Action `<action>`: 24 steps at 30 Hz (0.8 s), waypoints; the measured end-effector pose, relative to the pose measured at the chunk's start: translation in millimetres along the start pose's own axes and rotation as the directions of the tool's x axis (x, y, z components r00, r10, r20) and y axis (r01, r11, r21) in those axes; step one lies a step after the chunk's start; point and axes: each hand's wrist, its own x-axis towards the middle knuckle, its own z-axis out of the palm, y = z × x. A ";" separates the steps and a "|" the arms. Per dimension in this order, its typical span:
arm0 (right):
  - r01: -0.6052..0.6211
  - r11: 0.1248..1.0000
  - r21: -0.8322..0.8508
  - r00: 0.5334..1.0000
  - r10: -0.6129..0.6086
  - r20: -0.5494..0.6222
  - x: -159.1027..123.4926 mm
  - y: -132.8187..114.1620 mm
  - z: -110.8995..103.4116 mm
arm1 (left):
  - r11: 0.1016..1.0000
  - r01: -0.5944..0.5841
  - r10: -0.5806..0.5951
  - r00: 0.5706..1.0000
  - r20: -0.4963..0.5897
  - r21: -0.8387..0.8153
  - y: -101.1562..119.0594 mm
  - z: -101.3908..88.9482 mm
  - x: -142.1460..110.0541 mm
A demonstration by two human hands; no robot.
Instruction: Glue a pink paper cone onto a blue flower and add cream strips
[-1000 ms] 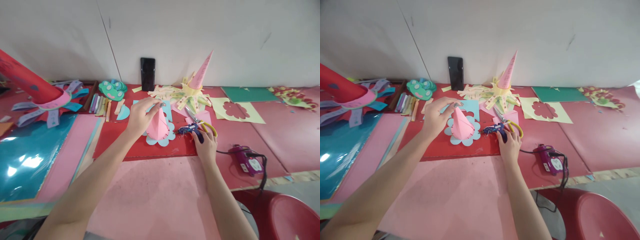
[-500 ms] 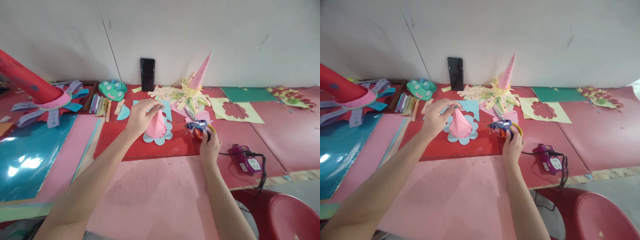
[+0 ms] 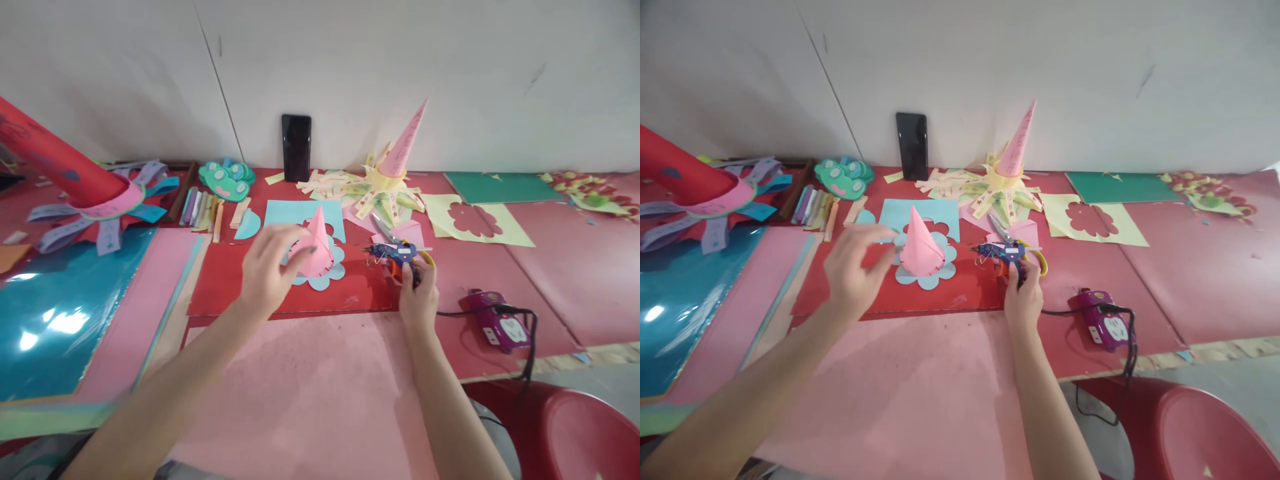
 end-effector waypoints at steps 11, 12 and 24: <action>0.003 1.000 0.011 1.000 -0.003 0.005 -1.6 0.3 -0.8 | 0.896 -0.378 0.195 0.807 0.557 0.233 4.6 25.6 -72.1; 0.002 1.000 0.014 1.000 -0.002 0.007 -1.7 0.4 -0.8 | 0.900 -0.370 0.183 0.799 0.572 0.229 3.7 26.8 -72.2; -0.012 1.000 0.013 0.999 0.012 0.034 -3.8 -0.7 0.5 | 0.906 -0.386 0.201 0.753 0.627 0.173 -6.6 23.7 -79.7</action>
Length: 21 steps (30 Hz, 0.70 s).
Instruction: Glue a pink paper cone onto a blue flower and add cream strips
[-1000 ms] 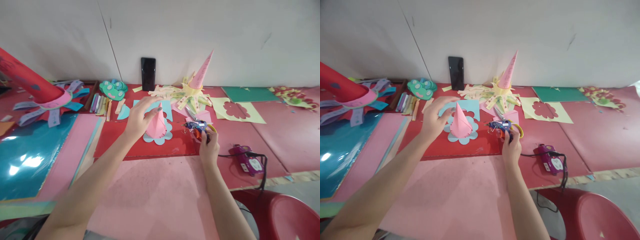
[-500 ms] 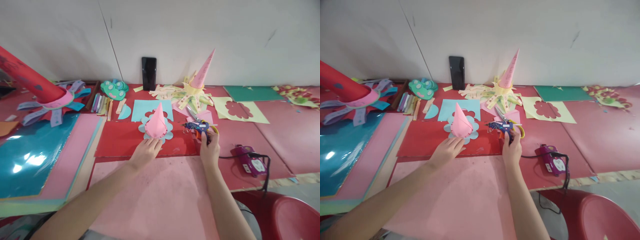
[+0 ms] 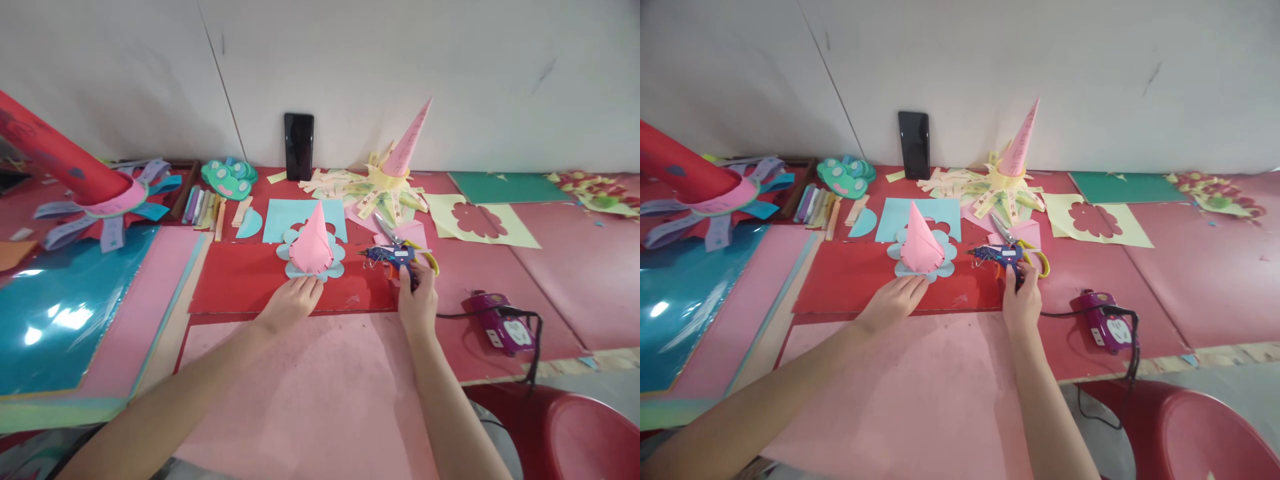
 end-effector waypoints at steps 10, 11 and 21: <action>0.076 0.996 0.039 0.997 -0.076 0.007 -4.1 1.6 1.0 | 0.991 0.113 -0.115 0.993 -0.021 -0.066 1.5 0.9 2.6; 0.094 0.994 0.055 0.995 -0.095 0.017 -5.0 1.3 0.9 | 0.990 0.125 -0.127 0.992 -0.027 -0.068 1.9 0.8 2.6; 0.226 0.955 0.195 0.969 -0.241 0.058 -12.1 1.6 -0.4 | 0.975 0.216 -0.218 0.974 -0.057 -0.048 3.1 1.8 1.4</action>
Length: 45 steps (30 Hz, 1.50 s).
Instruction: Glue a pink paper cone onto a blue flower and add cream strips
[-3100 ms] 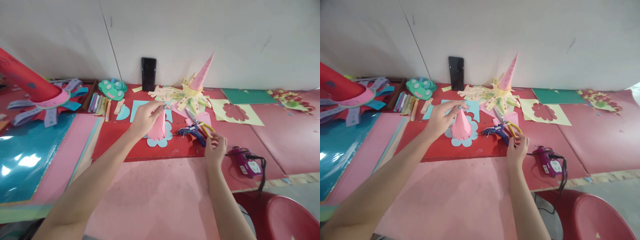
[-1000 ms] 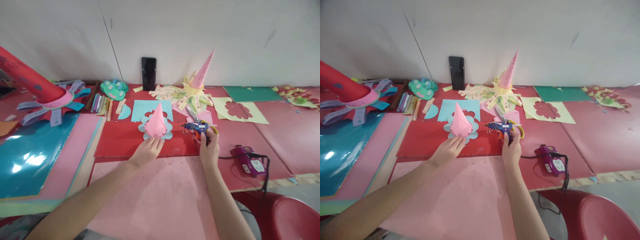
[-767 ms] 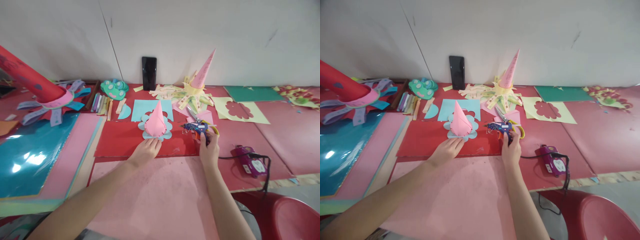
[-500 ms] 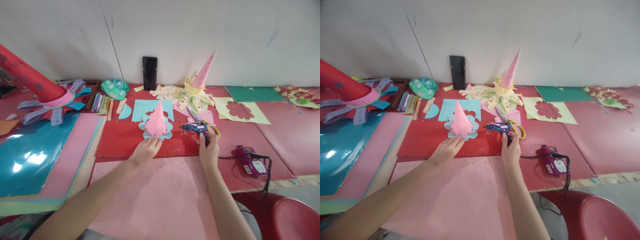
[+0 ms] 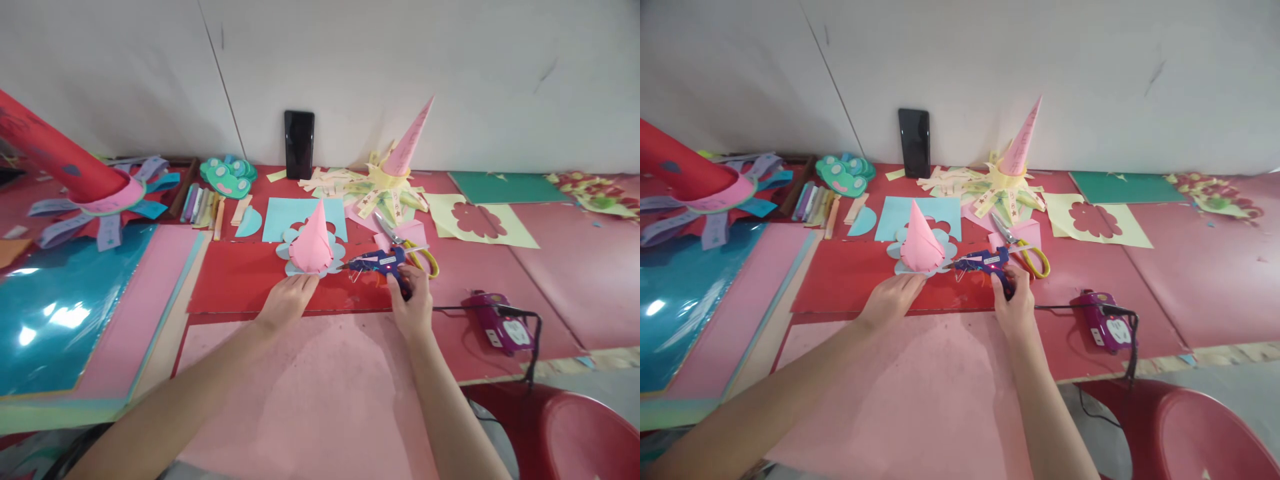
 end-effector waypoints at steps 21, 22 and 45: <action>-0.052 0.999 0.006 0.997 0.052 0.057 -0.4 0.5 2.7 | 0.999 0.030 -0.032 0.998 -0.045 -0.044 0.6 3.7 0.1; -0.069 0.998 0.015 0.997 0.068 0.039 0.0 0.8 2.9 | 0.999 0.025 -0.027 0.999 -0.047 -0.041 0.8 3.5 0.5; -0.176 0.984 -0.011 0.984 0.177 0.014 3.2 -2.8 2.9 | 0.994 -0.103 0.104 0.994 -0.034 0.040 -1.3 5.5 3.4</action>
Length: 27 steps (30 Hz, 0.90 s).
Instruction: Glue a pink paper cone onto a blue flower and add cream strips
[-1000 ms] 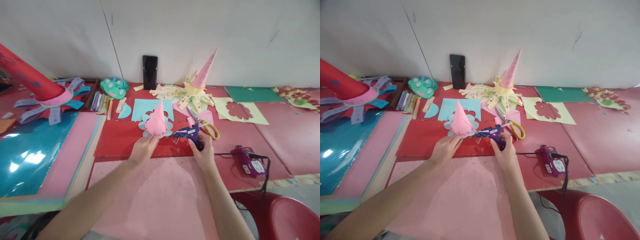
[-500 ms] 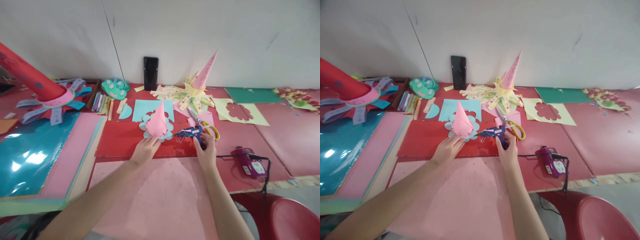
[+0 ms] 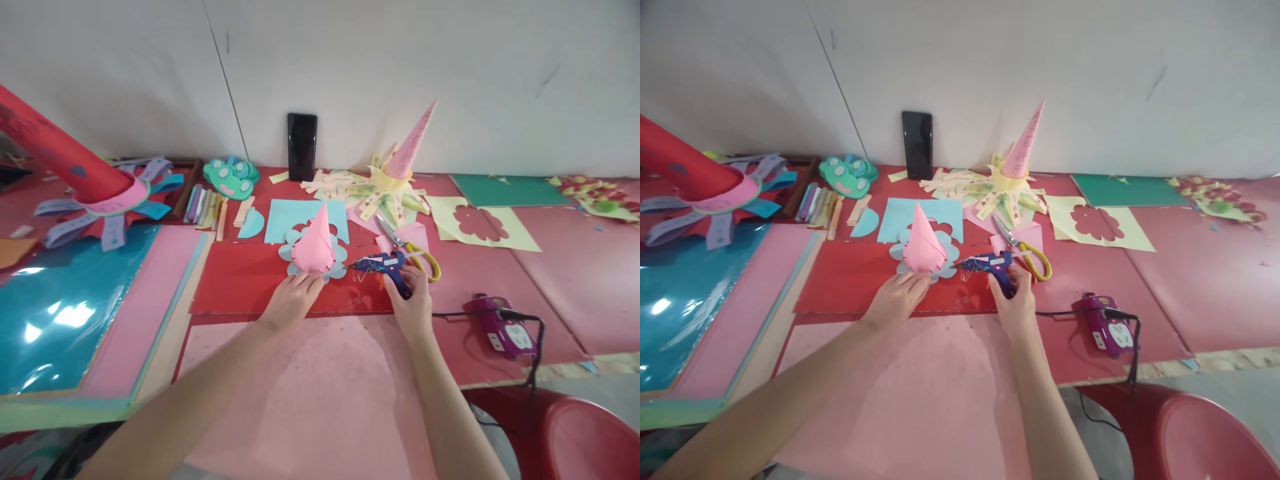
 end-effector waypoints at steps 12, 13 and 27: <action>0.108 0.992 -0.060 0.993 -0.105 0.055 -5.5 -1.0 -0.3 | 0.992 0.127 -0.127 0.991 -0.036 -0.022 1.7 6.5 2.1; 0.114 0.991 -0.064 0.992 -0.110 0.061 -6.7 -2.6 -0.3 | 0.990 0.138 -0.140 0.989 -0.054 -0.038 1.6 7.2 2.0; 0.190 0.945 -0.265 0.982 -0.186 0.041 -12.5 -11.2 2.5 | 0.921 0.329 -0.343 0.939 -0.037 -0.207 -0.3 11.6 -0.4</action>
